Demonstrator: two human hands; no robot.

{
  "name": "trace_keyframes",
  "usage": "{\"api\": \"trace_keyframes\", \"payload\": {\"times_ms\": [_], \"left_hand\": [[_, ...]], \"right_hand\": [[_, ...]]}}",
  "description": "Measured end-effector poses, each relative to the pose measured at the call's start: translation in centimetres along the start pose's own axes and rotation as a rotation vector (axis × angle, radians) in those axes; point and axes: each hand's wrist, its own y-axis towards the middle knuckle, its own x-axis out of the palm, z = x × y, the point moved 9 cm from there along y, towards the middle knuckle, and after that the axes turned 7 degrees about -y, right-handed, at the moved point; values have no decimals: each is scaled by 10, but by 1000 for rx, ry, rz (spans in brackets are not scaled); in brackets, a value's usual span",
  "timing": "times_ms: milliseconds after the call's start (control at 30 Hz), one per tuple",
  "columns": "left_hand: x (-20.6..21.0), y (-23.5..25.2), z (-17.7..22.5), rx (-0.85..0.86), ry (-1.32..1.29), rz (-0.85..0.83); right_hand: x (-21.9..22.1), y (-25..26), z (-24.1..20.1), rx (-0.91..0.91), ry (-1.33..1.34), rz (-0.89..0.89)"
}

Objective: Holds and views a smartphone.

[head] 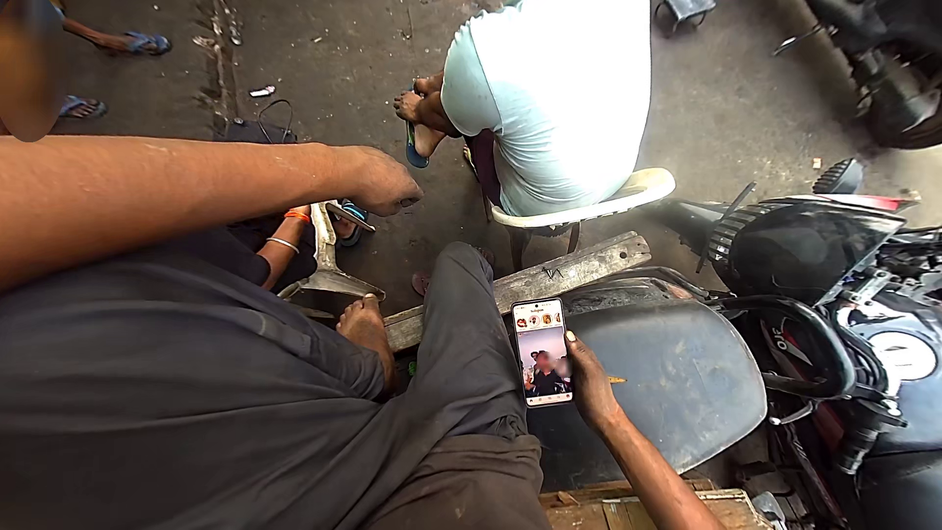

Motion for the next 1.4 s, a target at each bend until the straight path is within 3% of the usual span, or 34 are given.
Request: {"api": "trace_keyframes", "payload": {"times_ms": [1400], "left_hand": [[-4, -4, 2, -25, -4, 5]], "right_hand": [[2, 1, -5, -12, -45, -23]]}}
